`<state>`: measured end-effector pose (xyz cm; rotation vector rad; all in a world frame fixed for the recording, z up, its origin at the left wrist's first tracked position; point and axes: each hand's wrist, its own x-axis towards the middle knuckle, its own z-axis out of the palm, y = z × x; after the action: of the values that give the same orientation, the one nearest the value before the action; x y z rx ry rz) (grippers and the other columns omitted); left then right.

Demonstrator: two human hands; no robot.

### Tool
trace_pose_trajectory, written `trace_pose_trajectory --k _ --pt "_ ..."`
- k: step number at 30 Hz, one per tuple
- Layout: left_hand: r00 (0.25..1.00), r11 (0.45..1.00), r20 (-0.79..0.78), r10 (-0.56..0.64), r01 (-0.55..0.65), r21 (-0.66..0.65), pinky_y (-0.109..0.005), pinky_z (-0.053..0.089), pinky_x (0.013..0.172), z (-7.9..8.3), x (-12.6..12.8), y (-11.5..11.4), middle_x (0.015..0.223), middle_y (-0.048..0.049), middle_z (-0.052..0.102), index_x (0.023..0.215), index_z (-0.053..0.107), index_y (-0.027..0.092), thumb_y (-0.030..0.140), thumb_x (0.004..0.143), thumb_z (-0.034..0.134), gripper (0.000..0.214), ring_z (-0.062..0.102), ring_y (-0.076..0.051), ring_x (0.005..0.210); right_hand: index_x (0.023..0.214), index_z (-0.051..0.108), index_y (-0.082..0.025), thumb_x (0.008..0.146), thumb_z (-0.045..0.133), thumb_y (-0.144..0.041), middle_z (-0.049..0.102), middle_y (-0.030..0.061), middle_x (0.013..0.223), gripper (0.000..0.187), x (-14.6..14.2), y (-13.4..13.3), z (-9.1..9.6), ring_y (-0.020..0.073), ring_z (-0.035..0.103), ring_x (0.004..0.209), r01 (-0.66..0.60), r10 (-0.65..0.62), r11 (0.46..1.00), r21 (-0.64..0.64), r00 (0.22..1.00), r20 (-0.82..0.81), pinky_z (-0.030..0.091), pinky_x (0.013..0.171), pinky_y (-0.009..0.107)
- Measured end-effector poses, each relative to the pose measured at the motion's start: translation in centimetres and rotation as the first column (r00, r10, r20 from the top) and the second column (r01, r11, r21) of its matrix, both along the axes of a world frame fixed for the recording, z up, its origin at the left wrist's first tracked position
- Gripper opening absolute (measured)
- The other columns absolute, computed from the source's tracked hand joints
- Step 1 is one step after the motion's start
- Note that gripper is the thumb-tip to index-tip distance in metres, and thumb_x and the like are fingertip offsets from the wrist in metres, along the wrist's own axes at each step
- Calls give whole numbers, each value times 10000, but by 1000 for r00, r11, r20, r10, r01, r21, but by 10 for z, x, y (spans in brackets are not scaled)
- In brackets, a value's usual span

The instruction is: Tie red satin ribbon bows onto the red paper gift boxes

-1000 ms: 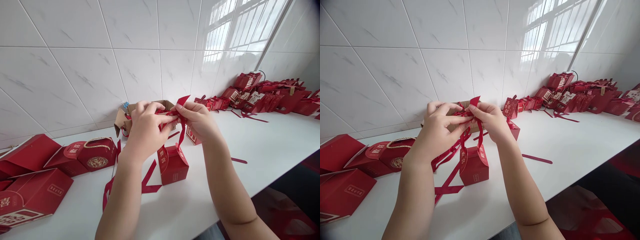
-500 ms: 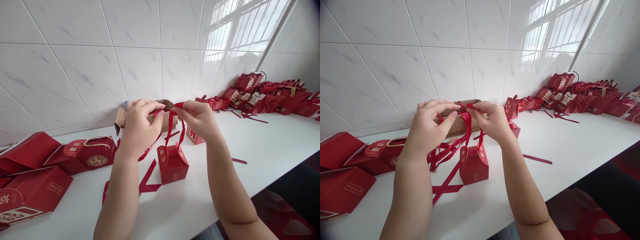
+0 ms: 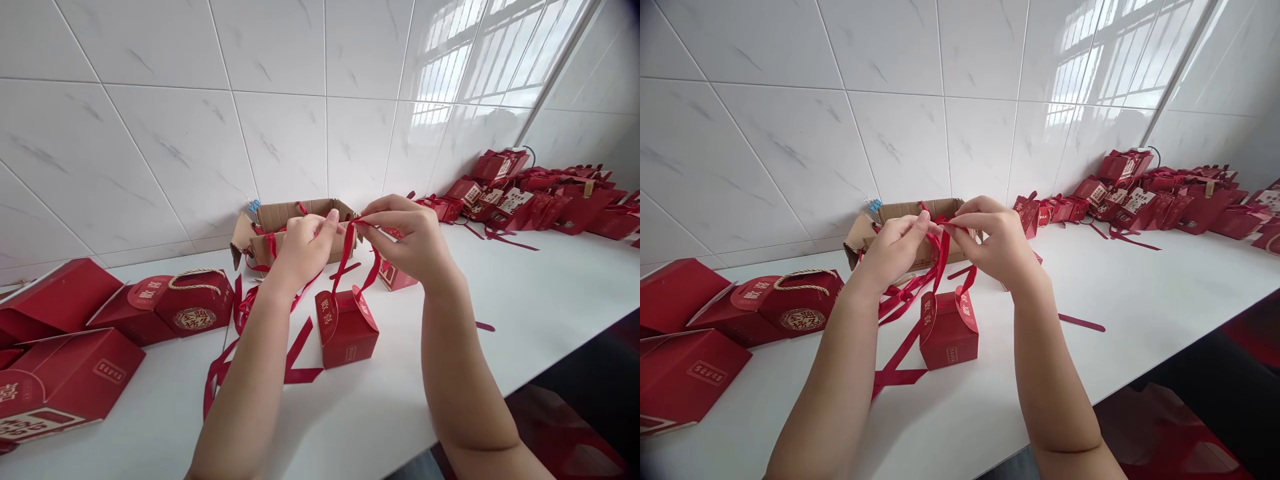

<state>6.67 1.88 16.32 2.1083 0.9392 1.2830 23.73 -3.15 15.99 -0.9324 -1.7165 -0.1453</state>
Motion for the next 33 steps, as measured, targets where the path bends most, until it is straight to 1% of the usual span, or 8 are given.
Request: trace_pose_trajectory --k 5,11,16,22,25,28,30,33 --pt "993 990 91 -81 91 -106 -299 437 555 1 0 -3 516 -18 525 713 705 218 596 829 522 435 582 -183 587 822 747 -256 802 632 -201 673 48 948 129 0 1 0 185 638 827 -64 64 996 60 998 11 543 656 343" --pt "971 978 176 -162 181 -100 -305 510 590 13 2 -23 575 -27 589 603 660 216 579 794 586 416 622 -192 642 891 747 -287 791 617 -146 656 40 1043 217 -3 1 0 202 645 927 -220 214 969 115 975 62 578 756 377" --pt "938 946 238 -253 292 -143 -291 537 618 16 4 -30 649 -23 635 661 689 217 521 845 551 382 631 -171 671 874 749 -286 780 632 -151 644 41 1080 202 -5 -1 0 208 645 941 -240 232 961 139 970 71 583 800 389" --pt "963 966 181 -198 223 -131 -266 464 518 25 3 -30 521 -9 567 574 664 195 415 786 650 306 573 -148 562 845 739 -250 817 597 -135 633 60 1078 185 -6 -3 3 212 631 1012 -262 247 945 195 964 95 577 843 395" --pt "958 936 167 -233 267 -230 -264 460 587 33 0 -32 601 -16 616 619 685 179 376 777 661 253 598 -153 644 893 738 -247 824 588 -121 625 68 1114 208 -4 -6 2 215 620 1047 -262 255 948 179 965 59 569 847 387" --pt "931 892 249 -268 337 -301 -268 465 714 36 -4 -32 755 -35 679 707 713 167 339 778 663 192 624 -172 803 913 740 -272 838 596 -149 637 57 1104 204 -4 -10 -5 204 612 1048 -270 275 958 99 960 -47 548 851 377" --pt "901 847 332 -278 393 -358 -264 457 747 34 -7 -30 850 -43 694 750 706 158 327 791 652 182 628 -174 857 894 742 -287 850 601 -200 651 45 1087 172 -3 -12 -13 200 610 1043 -328 329 944 37 930 -163 538 846 373" --pt "841 759 498 -210 461 -460 -254 459 721 25 -12 -24 897 -43 692 750 643 152 285 845 588 173 643 -157 832 857 744 -279 858 606 -271 668 41 1069 138 0 -16 -30 205 603 1059 -427 389 903 -44 858 -334 527 843 366"
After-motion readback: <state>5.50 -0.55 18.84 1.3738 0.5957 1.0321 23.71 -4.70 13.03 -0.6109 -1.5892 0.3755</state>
